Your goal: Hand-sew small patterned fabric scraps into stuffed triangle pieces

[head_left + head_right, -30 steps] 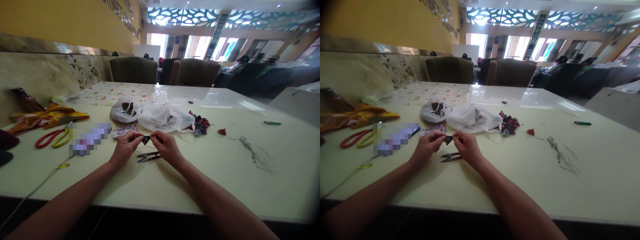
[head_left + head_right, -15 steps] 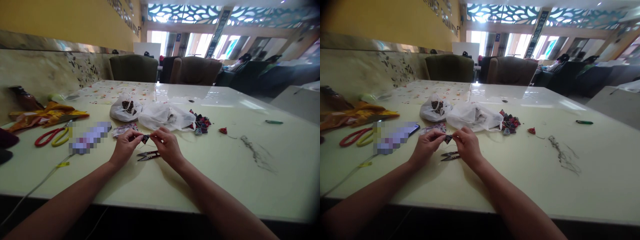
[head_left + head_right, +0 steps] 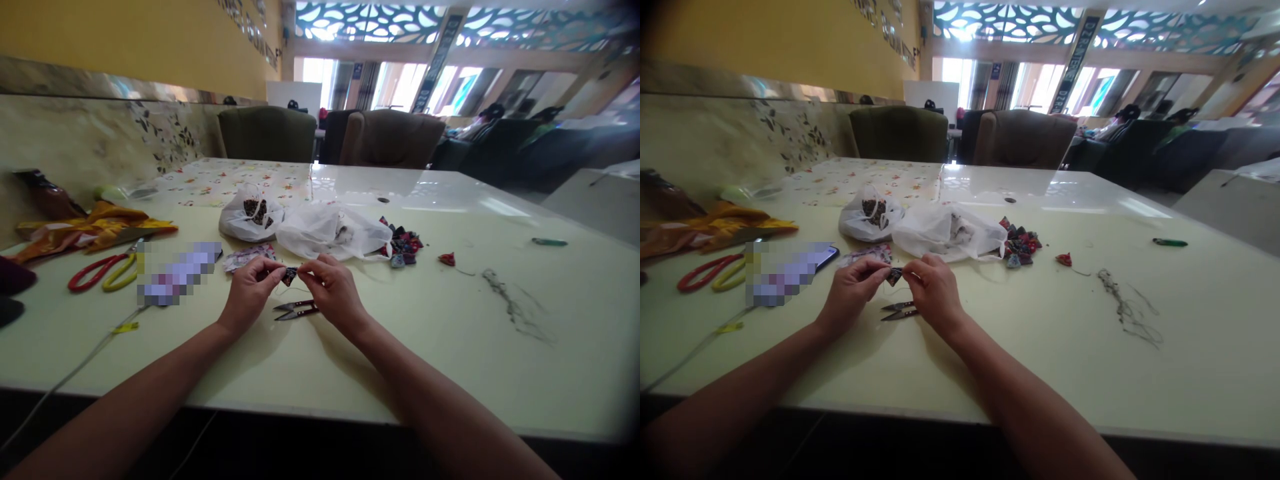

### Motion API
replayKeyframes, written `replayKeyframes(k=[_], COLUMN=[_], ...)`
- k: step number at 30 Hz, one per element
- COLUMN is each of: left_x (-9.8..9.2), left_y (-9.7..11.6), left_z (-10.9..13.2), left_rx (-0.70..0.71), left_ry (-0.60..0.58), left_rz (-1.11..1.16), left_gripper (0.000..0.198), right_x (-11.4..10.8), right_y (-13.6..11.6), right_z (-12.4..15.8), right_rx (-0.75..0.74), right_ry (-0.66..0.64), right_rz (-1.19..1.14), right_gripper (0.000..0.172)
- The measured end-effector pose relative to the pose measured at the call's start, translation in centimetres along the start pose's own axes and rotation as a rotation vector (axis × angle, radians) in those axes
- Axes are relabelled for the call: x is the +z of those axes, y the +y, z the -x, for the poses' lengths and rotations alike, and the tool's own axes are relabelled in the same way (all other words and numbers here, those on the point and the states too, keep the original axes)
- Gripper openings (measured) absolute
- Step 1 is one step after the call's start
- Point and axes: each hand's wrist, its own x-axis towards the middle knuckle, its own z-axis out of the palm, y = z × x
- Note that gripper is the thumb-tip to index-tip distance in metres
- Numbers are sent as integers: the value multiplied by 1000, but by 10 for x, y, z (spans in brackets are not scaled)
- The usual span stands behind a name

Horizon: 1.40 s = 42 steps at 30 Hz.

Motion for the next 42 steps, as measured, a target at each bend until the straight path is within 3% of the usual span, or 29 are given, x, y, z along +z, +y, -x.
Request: replayKeyframes(k=[20, 34, 42], left_x=[0, 2, 4], left_y=[-1, -6, -9], left_z=[0, 2, 1], left_rx=[154, 557, 482], left_ry=[-14, -25, 98], left_rz=[-117, -371, -357], left_gripper=[12, 10, 9], right_x=[3, 13, 12], right_y=[-3, -2, -2], right_z=[2, 7, 4], right_rx=[-46, -43, 132], right_ry=[-2, 23, 0], right_rz=[27, -6, -125], right_gripper=[18, 21, 10])
